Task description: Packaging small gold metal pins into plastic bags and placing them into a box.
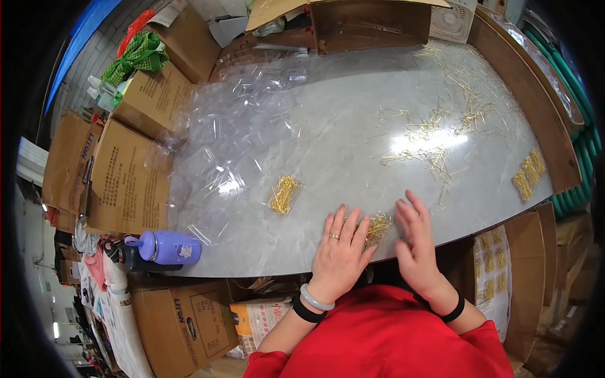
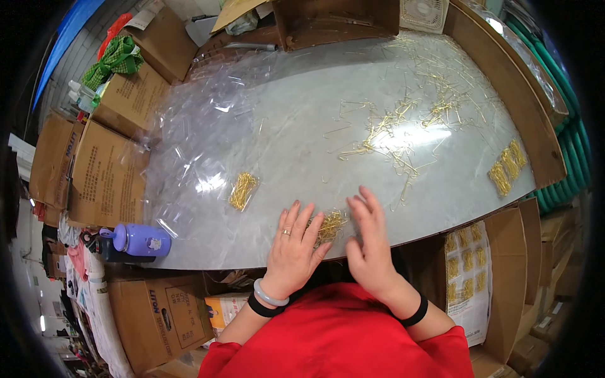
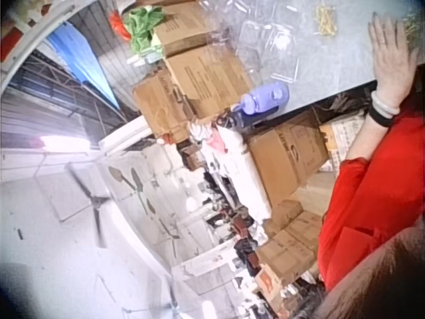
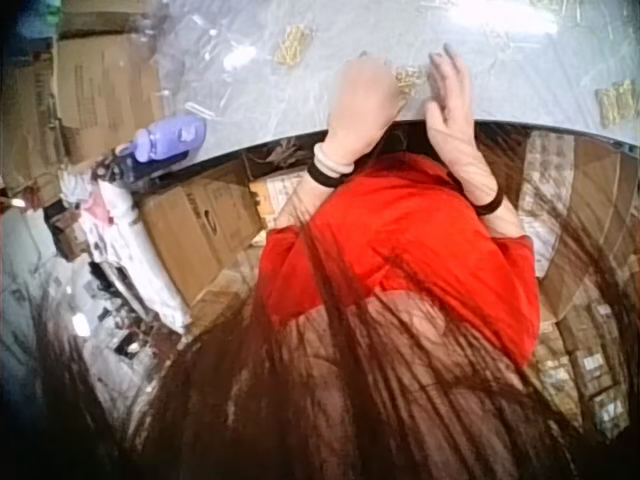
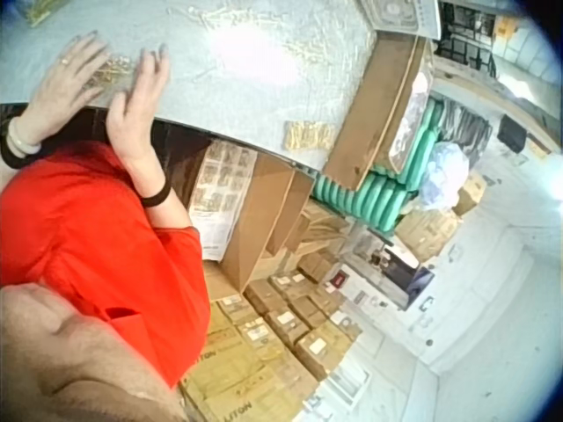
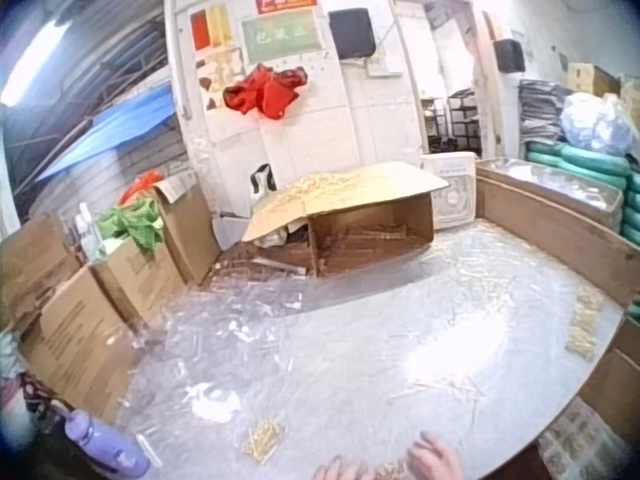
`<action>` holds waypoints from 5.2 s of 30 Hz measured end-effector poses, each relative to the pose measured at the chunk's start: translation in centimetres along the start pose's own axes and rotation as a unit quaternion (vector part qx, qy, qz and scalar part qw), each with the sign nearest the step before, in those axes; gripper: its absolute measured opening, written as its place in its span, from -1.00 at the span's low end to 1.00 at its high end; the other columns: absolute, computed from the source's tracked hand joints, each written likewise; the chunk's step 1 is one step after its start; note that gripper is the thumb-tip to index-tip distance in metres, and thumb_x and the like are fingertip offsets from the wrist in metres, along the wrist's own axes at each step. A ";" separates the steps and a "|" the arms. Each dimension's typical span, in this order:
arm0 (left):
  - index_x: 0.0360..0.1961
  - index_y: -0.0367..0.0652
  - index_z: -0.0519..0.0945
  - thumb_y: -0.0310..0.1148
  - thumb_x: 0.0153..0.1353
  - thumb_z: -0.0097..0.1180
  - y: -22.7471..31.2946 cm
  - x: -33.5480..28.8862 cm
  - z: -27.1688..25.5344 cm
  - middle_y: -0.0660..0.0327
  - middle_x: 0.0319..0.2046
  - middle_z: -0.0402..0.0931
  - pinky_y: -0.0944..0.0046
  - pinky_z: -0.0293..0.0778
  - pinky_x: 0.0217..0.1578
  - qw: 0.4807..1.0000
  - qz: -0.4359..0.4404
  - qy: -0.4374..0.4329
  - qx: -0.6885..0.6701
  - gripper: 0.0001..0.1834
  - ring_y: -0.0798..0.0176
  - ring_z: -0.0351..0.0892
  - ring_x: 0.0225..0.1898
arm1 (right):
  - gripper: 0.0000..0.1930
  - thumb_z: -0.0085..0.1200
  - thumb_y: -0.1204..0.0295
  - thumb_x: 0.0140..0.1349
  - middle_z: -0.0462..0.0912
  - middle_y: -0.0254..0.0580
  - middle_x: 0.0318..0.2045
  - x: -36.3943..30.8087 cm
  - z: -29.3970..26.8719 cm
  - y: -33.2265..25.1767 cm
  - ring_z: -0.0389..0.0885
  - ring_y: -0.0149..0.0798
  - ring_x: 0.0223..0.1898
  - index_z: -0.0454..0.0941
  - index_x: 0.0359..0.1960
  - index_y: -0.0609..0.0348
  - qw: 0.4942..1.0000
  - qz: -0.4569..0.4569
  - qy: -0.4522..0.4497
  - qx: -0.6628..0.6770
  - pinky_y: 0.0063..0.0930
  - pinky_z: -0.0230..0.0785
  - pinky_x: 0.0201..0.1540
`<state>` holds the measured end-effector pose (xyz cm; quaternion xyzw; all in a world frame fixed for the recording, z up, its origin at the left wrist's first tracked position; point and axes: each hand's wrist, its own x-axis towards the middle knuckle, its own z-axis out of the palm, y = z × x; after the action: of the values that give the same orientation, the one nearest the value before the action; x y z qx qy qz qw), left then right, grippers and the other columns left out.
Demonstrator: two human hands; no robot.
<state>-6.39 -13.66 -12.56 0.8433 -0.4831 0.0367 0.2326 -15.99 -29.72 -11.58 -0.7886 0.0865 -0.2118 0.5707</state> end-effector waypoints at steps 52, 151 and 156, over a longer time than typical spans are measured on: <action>0.23 -0.36 0.43 -0.63 0.25 0.11 -0.7 -2.2 -2.6 -0.07 0.04 0.43 0.12 0.54 -0.04 0.937 -0.169 0.038 -0.302 -0.51 -0.04 0.60 -0.09 | -0.56 0.03 0.68 0.14 0.54 0.02 0.15 2.3 -0.2 0.1 0.46 0.14 0.26 0.50 0.12 0.32 0.917 -0.208 -0.149 -0.307 -0.07 0.36 0.30; 0.41 -0.28 0.27 -0.29 0.58 -0.18 0.9 -11.3 -3.2 0.04 0.26 0.42 -0.01 0.47 0.28 0.439 -0.324 -0.082 -0.834 -0.52 0.08 0.50 0.24 | -0.59 0.19 0.56 -0.01 0.64 -0.27 -0.04 -2.6 0.8 -1.1 0.55 -0.10 0.04 0.66 -0.03 0.14 0.912 -0.277 -0.274 -0.131 -0.25 0.47 0.06; 0.17 -0.37 0.48 -0.43 0.53 -0.07 0.3 -5.5 -3.0 0.09 0.03 0.59 0.14 0.62 0.07 0.642 -0.311 0.031 -0.701 -0.70 0.19 0.64 0.05 | -0.65 0.17 0.67 -0.01 0.66 -0.17 -0.07 0.4 0.9 -2.6 0.59 -0.01 0.01 0.65 -0.11 0.18 0.934 -0.276 -0.130 -0.188 -0.20 0.49 0.07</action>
<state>-9.04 -8.11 -11.40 0.5271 -0.0665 -0.3611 0.7664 -15.53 -28.27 -9.32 -0.8951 -0.1708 -0.2364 0.3372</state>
